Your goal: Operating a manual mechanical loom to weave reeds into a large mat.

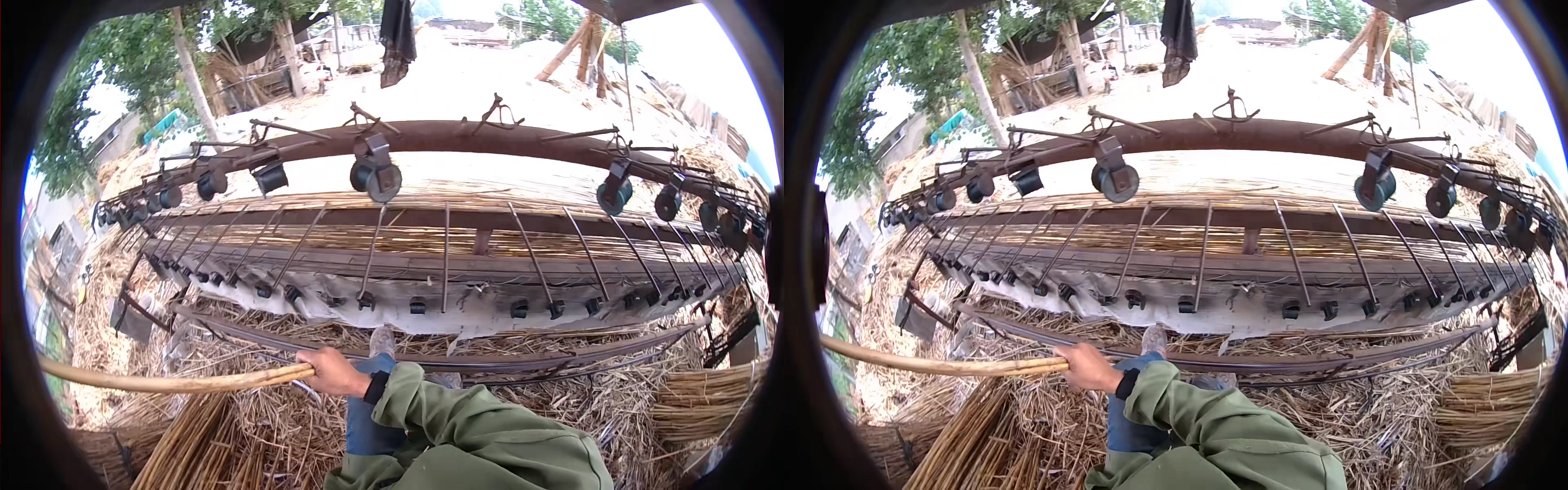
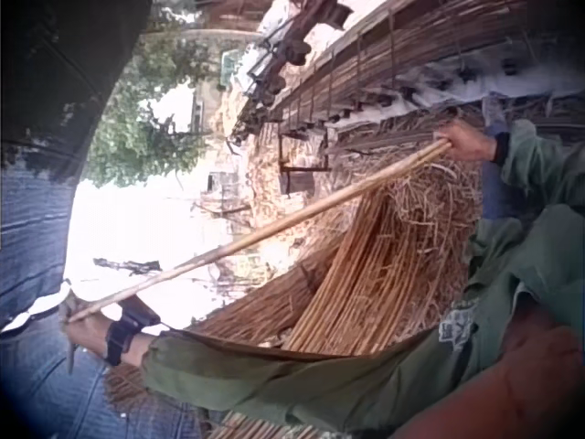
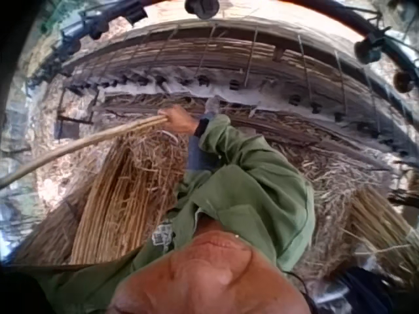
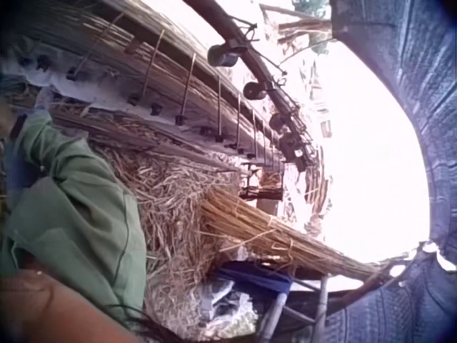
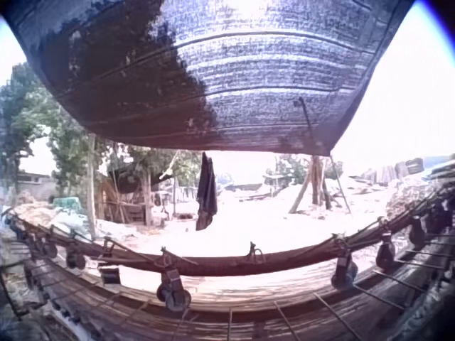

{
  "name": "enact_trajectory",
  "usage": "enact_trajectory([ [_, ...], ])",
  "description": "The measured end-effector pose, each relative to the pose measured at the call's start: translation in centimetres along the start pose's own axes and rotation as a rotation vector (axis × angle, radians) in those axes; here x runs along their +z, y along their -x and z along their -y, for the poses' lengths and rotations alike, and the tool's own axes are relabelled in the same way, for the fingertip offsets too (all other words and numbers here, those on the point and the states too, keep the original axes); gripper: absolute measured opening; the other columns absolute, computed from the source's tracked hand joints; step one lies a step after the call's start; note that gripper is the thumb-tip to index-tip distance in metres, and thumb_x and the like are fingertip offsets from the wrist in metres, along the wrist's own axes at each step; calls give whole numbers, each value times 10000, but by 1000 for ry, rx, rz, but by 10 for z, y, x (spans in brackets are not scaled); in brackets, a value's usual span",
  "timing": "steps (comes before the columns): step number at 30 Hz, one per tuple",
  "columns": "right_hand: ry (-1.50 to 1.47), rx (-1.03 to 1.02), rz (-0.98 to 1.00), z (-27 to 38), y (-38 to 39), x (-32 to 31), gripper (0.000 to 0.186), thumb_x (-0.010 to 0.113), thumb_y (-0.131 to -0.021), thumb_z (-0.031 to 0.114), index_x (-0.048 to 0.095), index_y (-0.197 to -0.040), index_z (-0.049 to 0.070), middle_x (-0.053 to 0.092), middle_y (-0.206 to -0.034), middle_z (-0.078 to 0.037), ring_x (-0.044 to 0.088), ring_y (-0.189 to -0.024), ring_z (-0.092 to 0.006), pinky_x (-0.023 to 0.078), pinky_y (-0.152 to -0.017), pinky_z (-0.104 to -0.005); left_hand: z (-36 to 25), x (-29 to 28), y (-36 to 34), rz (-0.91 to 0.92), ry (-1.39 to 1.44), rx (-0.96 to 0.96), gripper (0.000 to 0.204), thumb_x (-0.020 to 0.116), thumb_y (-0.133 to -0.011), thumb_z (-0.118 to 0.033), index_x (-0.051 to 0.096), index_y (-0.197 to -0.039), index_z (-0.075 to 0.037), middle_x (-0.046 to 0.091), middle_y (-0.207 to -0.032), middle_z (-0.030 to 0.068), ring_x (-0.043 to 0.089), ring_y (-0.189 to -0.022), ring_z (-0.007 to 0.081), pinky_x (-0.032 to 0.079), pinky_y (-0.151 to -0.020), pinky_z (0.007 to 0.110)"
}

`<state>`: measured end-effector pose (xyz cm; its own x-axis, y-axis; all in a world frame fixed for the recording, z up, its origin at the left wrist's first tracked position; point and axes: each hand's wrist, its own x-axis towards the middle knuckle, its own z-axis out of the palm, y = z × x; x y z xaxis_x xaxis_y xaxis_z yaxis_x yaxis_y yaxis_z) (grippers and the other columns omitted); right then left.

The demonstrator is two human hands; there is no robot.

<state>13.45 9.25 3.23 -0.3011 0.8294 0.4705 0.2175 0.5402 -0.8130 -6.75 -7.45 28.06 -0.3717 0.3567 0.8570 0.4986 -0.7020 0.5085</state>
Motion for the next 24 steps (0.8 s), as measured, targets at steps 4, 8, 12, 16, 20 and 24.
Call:
enact_trajectory([
  [4,24,-108,-168,37,32,-34,144,577,-662,28,503,-784,46,530,-605,-148,545,-600,-362,414,-539,-421,12,58,107,159,294,-366,256,546,-839,-164,554,-977,52,564,-885,160,542,-764,254,445,-637,349],
  [8,61,-96,-381,65,58,-103,170,590,-630,62,498,-772,50,548,-618,-159,550,-624,-385,407,-544,-472,-5,102,168,325,489,-538,267,550,-844,-170,553,-1000,47,563,-917,164,543,-794,259,447,-658,355],
  [12,419,-35,-390,78,122,-180,201,605,-626,67,508,-802,71,524,-555,-121,535,-557,-364,383,-467,-443,-16,123,189,408,613,-592,278,553,-850,-176,551,-1023,42,562,-949,169,544,-824,265,450,-680,361],
  [16,467,243,-238,85,200,-189,161,613,-661,144,537,-770,52,545,-565,-148,566,-574,-371,439,-525,-474,-11,120,186,407,645,-589,290,556,-855,-182,550,-1045,37,561,-981,173,545,-854,271,452,-701,367],
  [20,741,502,-203,69,253,-203,187,625,-681,191,540,-783,60,567,-618,-123,582,-597,-345,458,-528,-453,7,104,174,349,619,-577,303,560,-861,-188,549,-1068,32,561,-1014,178,546,-883,276,454,-722,372],
  [24,777,382,-172,62,251,-191,344,663,-683,288,525,-884,45,575,-666,-116,590,-630,-334,456,-524,-445,29,97,161,320,630,-559,316,563,-867,-194,548,-1091,28,560,-1046,182,547,-913,282,457,-743,378],
])
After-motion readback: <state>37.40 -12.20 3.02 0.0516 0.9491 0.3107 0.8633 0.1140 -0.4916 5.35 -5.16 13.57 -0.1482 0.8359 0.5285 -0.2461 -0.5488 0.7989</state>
